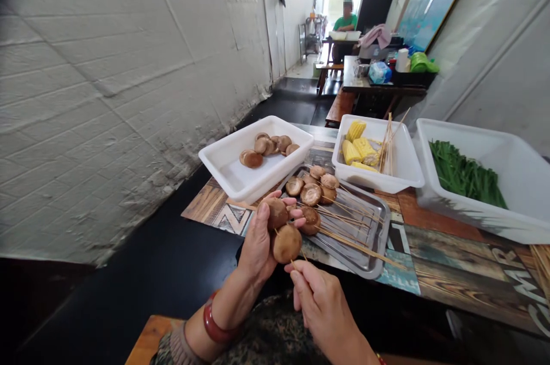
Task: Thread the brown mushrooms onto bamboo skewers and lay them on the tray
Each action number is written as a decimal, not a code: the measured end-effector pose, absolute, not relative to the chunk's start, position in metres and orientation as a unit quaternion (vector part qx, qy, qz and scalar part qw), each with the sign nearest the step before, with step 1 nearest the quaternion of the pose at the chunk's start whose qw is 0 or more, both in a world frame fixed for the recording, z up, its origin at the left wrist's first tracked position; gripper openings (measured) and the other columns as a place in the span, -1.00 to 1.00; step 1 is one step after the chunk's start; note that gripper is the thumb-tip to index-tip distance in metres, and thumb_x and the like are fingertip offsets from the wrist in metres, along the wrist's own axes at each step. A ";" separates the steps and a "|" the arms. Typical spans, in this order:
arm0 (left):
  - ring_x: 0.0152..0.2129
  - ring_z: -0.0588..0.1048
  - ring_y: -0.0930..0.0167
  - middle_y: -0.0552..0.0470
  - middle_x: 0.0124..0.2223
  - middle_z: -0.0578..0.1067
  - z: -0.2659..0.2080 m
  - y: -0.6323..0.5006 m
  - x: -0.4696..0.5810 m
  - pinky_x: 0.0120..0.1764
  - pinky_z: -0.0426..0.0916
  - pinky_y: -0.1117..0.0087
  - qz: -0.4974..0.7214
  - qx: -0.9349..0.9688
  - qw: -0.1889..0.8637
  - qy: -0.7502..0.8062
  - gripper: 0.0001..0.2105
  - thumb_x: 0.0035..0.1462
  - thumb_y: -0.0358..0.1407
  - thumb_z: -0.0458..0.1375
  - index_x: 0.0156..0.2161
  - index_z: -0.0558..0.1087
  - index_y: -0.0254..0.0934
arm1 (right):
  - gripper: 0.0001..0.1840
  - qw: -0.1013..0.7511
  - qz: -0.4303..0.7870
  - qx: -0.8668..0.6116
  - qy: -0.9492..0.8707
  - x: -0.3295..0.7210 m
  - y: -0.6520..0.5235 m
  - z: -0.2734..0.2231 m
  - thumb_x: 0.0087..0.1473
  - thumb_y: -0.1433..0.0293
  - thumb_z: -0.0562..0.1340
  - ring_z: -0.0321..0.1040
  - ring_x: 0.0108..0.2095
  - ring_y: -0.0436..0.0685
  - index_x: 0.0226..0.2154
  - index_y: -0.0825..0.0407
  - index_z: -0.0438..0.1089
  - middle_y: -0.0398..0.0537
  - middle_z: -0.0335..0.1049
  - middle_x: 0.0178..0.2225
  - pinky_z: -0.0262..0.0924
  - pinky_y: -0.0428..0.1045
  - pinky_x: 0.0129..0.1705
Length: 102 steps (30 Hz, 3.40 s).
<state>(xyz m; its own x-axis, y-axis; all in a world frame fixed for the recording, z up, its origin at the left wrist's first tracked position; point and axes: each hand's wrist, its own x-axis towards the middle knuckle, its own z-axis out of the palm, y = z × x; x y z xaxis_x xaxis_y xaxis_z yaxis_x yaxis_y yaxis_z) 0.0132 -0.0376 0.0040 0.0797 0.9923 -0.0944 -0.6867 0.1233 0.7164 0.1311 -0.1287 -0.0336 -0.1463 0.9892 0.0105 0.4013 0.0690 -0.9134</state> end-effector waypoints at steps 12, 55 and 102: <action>-0.32 0.57 0.34 -0.02 -0.17 0.50 0.000 -0.042 0.022 -0.08 0.44 0.13 0.622 0.225 0.700 0.267 -0.58 0.20 0.05 0.11 0.00 0.29 -0.19 | -0.67 0.404 0.279 -0.572 -0.657 0.137 -0.143 -0.053 0.36 0.27 -0.01 0.28 -0.62 0.01 -0.35 -0.01 0.35 -0.25 0.23 -0.62 0.20 -0.13 -0.52; -0.25 0.56 0.32 -0.01 -0.15 0.47 -0.005 -0.050 0.022 -0.09 0.41 0.26 0.607 0.293 0.699 0.239 -0.74 0.31 -0.13 0.03 0.00 0.25 -0.22 | -0.68 0.432 0.235 -0.571 -0.658 0.125 -0.130 -0.048 0.34 0.34 0.01 0.23 -0.69 -0.03 -0.43 -0.02 0.31 -0.28 0.24 -0.65 0.16 -0.14 -0.57; -0.22 0.55 0.30 0.00 -0.17 0.48 -0.001 -0.052 0.015 -0.01 0.37 0.18 0.612 0.282 0.701 0.236 -0.67 0.21 -0.06 0.15 -0.03 0.29 -0.19 | -0.63 0.422 0.230 -0.585 -0.654 0.122 -0.133 -0.049 0.33 0.30 0.03 0.25 -0.69 -0.04 -0.50 -0.02 0.32 -0.25 0.27 -0.65 0.16 -0.16 -0.60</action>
<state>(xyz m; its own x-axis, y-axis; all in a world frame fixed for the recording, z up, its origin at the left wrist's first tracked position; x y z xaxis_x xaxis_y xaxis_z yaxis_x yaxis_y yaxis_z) 0.0146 -0.0519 -0.0009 0.1411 0.9899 0.0151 -0.7239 0.0927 0.6837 0.1218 -0.1326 -0.0495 0.0392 0.9583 0.2831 0.5710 0.2110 -0.7934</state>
